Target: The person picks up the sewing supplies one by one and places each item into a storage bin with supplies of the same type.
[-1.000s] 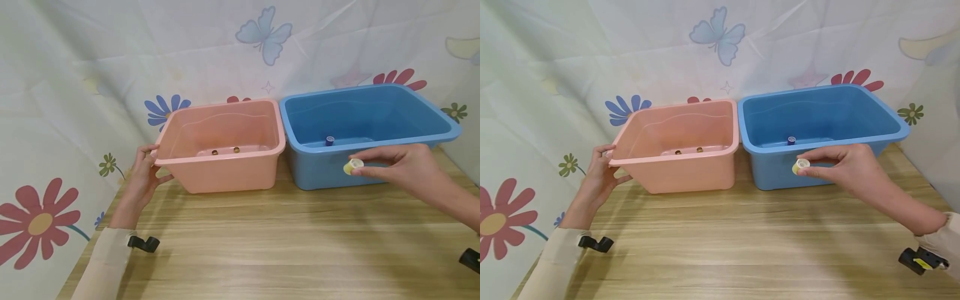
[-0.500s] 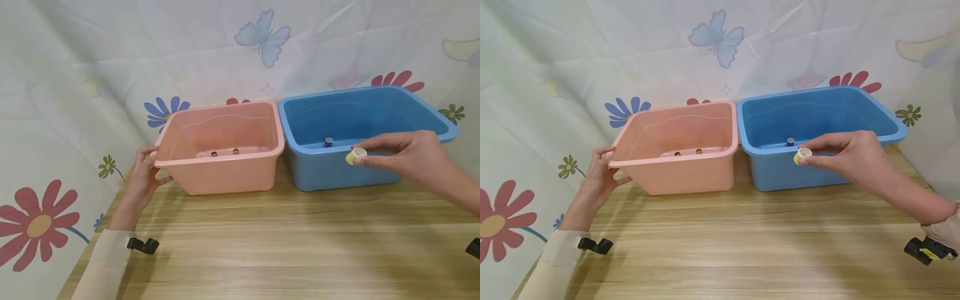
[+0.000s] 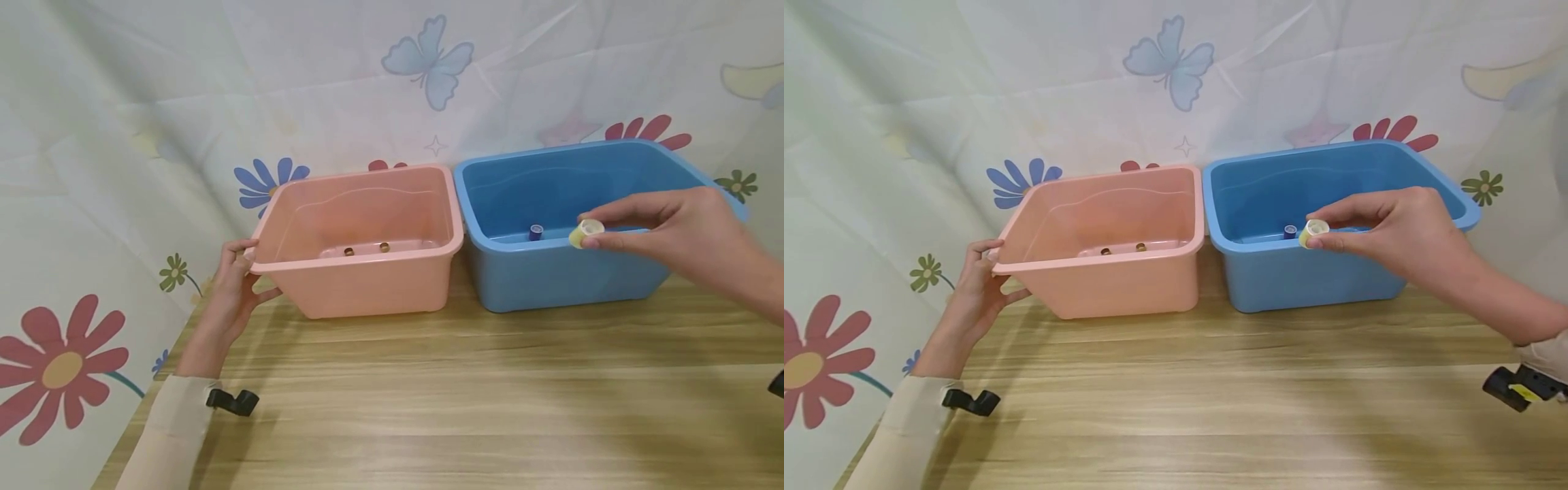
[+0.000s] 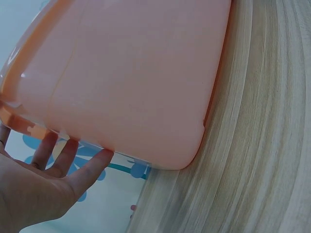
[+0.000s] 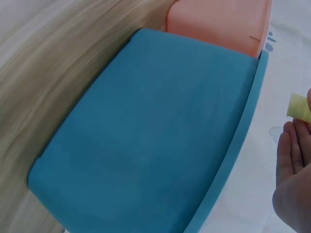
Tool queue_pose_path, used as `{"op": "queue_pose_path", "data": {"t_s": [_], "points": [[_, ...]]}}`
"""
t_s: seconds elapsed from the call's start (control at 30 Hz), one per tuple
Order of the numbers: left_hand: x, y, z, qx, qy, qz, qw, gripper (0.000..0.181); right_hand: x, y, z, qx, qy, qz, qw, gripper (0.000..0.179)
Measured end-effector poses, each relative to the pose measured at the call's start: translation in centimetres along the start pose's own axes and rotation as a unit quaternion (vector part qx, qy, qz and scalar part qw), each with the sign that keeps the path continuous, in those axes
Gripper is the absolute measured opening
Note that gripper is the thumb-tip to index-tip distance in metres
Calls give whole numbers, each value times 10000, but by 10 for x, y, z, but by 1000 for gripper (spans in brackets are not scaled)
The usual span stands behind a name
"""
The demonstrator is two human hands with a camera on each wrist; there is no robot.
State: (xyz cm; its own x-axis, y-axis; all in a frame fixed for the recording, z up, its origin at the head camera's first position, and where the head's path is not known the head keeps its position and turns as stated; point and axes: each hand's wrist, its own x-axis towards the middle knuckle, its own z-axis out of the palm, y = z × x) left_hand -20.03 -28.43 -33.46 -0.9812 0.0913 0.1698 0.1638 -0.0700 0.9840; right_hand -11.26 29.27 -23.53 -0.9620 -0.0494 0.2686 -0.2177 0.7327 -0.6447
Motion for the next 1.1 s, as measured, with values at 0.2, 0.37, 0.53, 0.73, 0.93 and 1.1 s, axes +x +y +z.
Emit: {"op": "queue_pose_path", "data": {"t_s": [0.2,0.37,0.53,0.73,0.93,1.1], "points": [[-1,0,0,-5,-47,30,10000,21,6,3,-6,-145,17,-112,9998,33],[0,-1,-1,-10,-49,31,10000,21,13,6,-13,-199,-3,-43,9998,34],[0,0,-1,-11,-57,36,10000,21,21,11,-21,-304,-25,-88,9995,36],[-1,0,0,-31,-45,24,10000,20,32,16,-27,-598,-39,-125,9981,38],[-1,1,0,-48,-47,21,10000,20,43,15,-35,-706,-138,-92,9974,39],[-1,2,0,-91,-35,0,10000,20,52,17,-40,-944,-318,-108,9950,39]]}}
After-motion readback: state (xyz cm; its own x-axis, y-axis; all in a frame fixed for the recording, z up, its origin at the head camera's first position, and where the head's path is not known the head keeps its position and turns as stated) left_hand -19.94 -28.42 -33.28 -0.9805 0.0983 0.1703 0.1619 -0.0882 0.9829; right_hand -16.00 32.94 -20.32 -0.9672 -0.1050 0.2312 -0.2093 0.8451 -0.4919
